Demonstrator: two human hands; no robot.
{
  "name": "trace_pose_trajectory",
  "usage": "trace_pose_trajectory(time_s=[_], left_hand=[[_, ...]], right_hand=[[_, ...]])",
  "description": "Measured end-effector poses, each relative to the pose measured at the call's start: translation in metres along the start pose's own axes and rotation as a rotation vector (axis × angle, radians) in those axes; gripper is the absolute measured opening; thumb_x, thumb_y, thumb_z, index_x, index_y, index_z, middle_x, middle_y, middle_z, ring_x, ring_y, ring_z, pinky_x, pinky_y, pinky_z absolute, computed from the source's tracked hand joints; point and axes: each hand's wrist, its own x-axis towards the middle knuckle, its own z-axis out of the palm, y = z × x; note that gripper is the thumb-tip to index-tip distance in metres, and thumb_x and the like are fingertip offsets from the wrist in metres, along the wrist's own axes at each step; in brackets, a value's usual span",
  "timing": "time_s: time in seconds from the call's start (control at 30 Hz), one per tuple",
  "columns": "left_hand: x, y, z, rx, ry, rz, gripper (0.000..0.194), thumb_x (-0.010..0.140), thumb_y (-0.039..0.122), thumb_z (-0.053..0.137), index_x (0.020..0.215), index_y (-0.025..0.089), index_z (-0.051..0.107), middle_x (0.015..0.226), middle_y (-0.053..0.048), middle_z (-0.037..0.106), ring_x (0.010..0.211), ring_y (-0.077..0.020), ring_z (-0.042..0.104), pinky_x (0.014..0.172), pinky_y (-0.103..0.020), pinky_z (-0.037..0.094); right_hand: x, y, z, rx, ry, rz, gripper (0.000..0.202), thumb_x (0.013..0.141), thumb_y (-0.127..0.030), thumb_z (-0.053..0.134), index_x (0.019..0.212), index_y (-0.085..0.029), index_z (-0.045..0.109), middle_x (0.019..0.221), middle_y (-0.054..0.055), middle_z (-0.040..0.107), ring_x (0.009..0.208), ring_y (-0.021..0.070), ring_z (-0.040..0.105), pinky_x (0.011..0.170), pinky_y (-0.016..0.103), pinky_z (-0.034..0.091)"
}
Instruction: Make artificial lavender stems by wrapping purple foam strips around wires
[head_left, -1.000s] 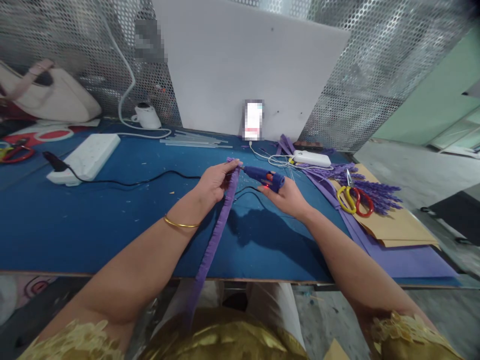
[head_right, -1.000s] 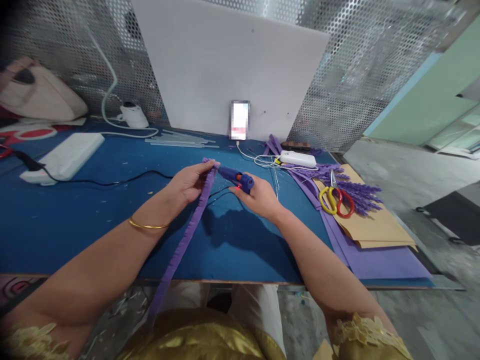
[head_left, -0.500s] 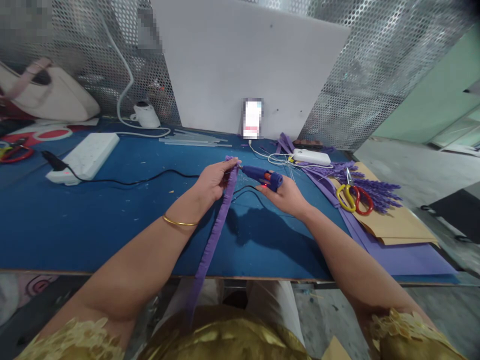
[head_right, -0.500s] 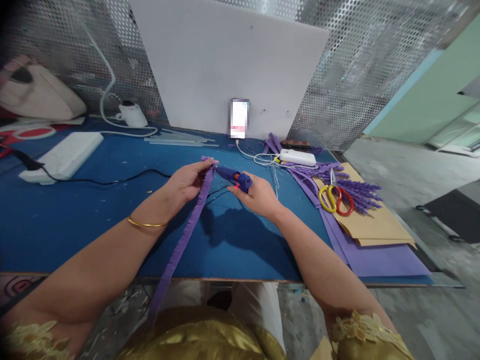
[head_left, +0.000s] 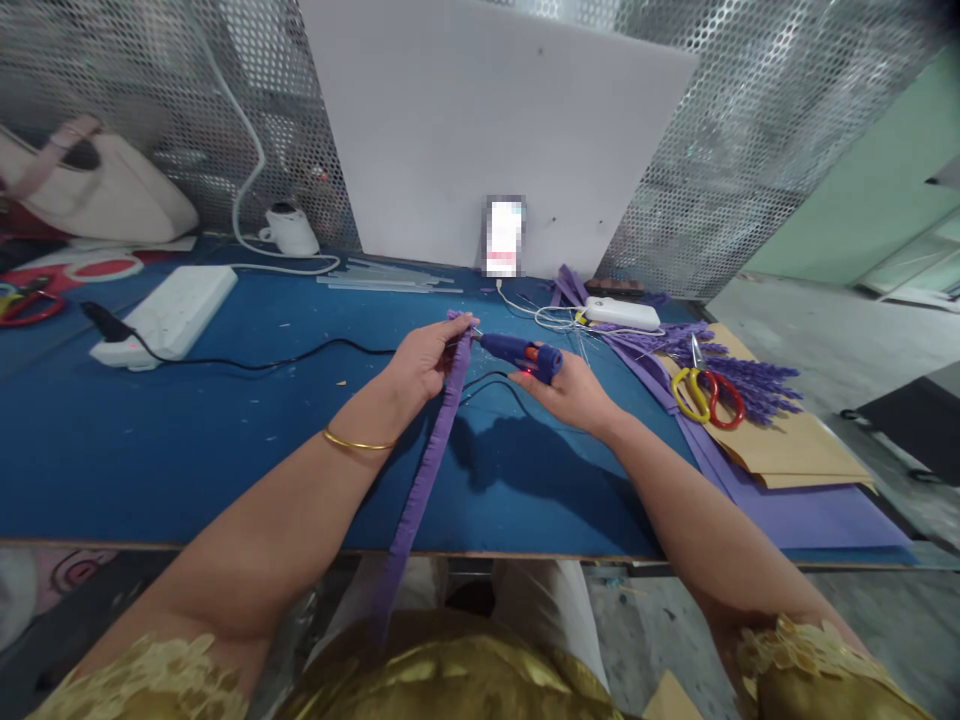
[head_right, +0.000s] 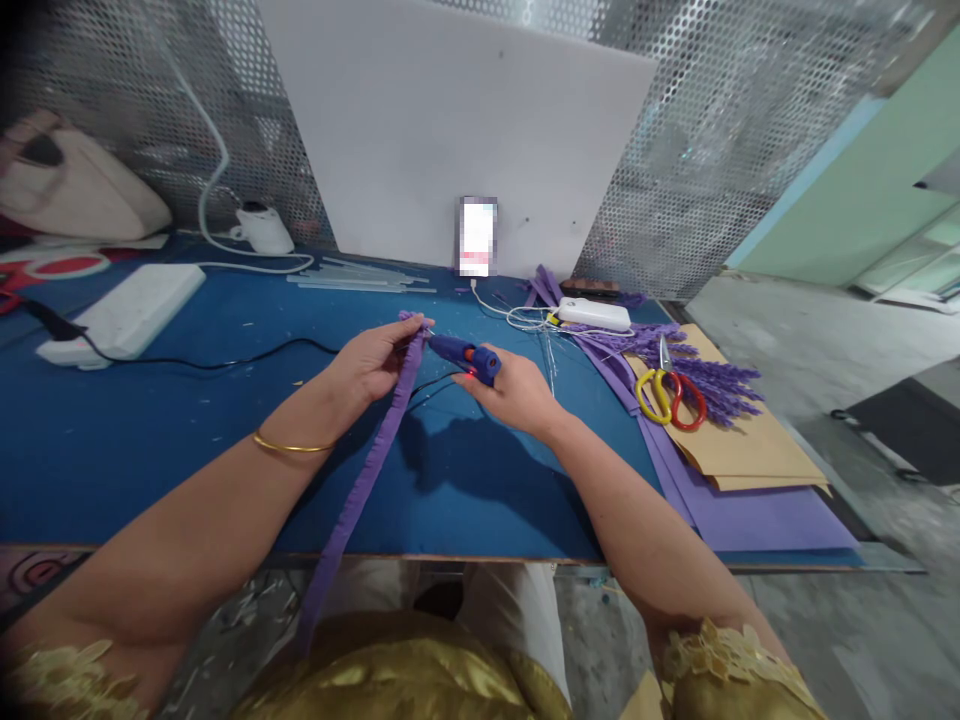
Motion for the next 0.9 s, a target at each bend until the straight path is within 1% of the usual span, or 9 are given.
trace_pose_trajectory(time_s=[0.2,0.4,0.53,0.7,0.9], left_hand=[[-0.0001,0.0011,0.0000,-0.011,0.005,-0.002,0.011,0.066,0.010,0.083,0.067,0.011,0.072,0.062,-0.001,0.068,0.053,-0.0078,0.058,0.054,-0.019,0.048],[-0.0001,0.0017,0.0005,-0.022,0.005,-0.004,0.011,0.067,0.008,0.082,0.067,0.011,0.072,0.063,-0.002,0.069,0.055,-0.0081,0.059,0.056,-0.020,0.050],[-0.0009,0.0020,0.0008,-0.005,0.013,-0.004,0.013,0.064,0.010,0.085,0.065,0.012,0.072,0.062,-0.002,0.069,0.054,-0.0081,0.058,0.055,-0.019,0.049],[-0.0038,0.0036,0.0029,-0.019,0.026,0.001,0.013,0.067,0.008,0.082,0.062,0.013,0.071,0.062,-0.002,0.068,0.055,-0.0078,0.059,0.056,-0.018,0.048],[-0.0045,0.0050,0.0033,-0.012,0.029,-0.003,0.013,0.065,0.006,0.082,0.063,0.012,0.070,0.061,-0.002,0.068,0.055,-0.0085,0.059,0.056,-0.019,0.050]], right_hand=[[-0.0006,-0.0018,-0.0017,0.007,-0.015,0.002,0.035,0.088,-0.054,0.058,0.090,-0.019,0.062,0.076,0.004,0.063,0.065,0.0180,0.054,0.061,0.029,0.037],[-0.0007,-0.0026,-0.0024,0.011,-0.031,0.009,0.035,0.088,-0.054,0.059,0.086,-0.020,0.060,0.070,0.002,0.058,0.060,0.0165,0.049,0.058,0.029,0.034],[-0.0010,-0.0046,-0.0036,0.017,-0.041,0.003,0.033,0.088,-0.053,0.060,0.083,-0.021,0.057,0.067,0.001,0.057,0.059,0.0154,0.047,0.057,0.028,0.033],[-0.0009,-0.0061,-0.0043,0.008,-0.053,0.000,0.033,0.088,-0.053,0.059,0.081,-0.021,0.054,0.067,0.001,0.056,0.058,0.0148,0.045,0.056,0.028,0.032],[-0.0013,-0.0051,-0.0046,-0.006,-0.069,-0.016,0.033,0.088,-0.053,0.059,0.082,-0.021,0.054,0.065,0.000,0.055,0.057,0.0142,0.044,0.056,0.028,0.031]])
